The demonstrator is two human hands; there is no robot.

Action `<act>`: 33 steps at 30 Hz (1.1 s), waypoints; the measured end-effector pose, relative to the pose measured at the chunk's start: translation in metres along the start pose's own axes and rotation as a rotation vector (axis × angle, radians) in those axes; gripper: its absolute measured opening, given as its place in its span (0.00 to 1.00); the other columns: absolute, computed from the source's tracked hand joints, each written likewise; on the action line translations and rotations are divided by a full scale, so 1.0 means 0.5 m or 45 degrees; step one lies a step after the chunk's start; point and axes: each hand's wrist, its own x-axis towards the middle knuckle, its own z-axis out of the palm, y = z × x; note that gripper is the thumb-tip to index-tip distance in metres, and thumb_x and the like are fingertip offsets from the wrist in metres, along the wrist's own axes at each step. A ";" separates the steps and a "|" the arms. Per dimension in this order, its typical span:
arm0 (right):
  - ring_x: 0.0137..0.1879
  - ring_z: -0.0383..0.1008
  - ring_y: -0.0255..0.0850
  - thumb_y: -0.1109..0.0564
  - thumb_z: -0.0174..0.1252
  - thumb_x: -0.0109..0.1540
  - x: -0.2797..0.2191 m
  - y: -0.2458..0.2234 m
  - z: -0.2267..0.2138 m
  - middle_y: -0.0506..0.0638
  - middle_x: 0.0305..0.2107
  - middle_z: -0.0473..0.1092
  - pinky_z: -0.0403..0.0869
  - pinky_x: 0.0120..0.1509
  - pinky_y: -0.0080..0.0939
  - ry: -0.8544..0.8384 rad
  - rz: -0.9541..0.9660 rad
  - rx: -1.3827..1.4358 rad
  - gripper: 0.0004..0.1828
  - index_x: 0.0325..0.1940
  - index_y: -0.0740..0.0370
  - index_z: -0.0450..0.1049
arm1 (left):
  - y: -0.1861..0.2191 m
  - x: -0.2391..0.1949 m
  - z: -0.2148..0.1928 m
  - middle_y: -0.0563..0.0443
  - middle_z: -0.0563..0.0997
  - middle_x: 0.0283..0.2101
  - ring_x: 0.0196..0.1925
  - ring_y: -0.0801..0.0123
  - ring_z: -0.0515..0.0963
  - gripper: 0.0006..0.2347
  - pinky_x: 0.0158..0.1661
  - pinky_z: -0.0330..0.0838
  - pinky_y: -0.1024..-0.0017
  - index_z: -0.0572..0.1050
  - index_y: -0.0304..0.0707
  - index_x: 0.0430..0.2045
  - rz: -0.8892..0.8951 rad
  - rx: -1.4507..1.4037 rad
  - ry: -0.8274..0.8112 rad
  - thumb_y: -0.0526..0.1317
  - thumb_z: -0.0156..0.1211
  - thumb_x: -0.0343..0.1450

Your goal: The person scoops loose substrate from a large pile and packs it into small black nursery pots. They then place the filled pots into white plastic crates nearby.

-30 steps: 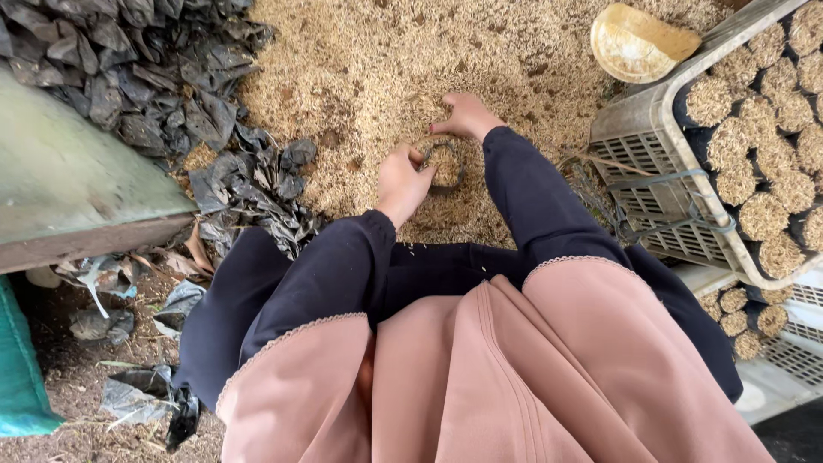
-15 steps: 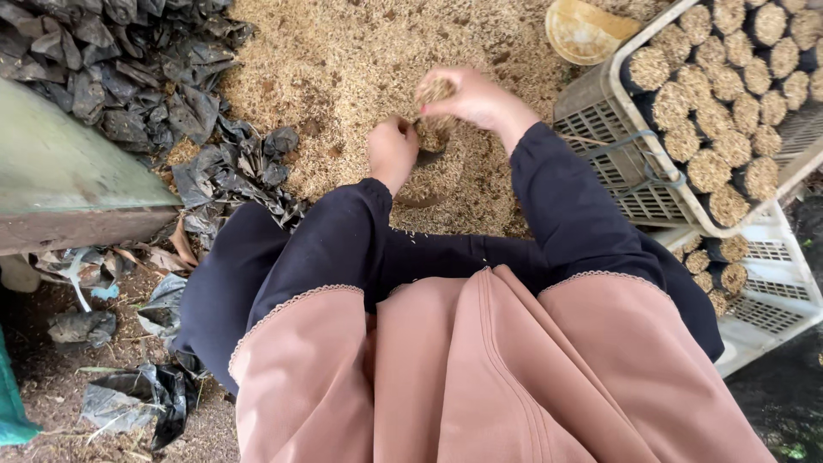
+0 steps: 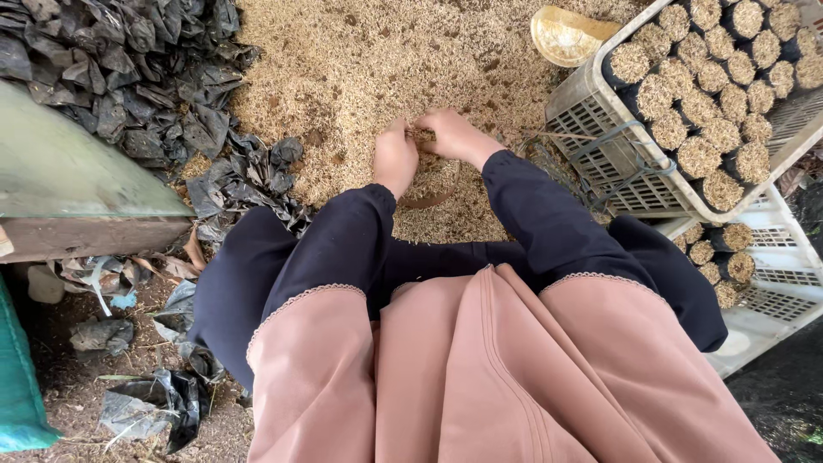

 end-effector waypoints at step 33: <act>0.53 0.78 0.43 0.41 0.56 0.69 -0.016 0.091 -0.064 0.57 0.48 0.74 0.79 0.55 0.39 -0.130 0.577 1.191 0.28 0.62 0.65 0.69 | 0.011 0.072 -0.038 0.39 0.80 0.45 0.43 0.55 0.84 0.17 0.44 0.78 0.62 0.72 0.34 0.47 -0.462 0.091 -0.297 0.36 0.66 0.66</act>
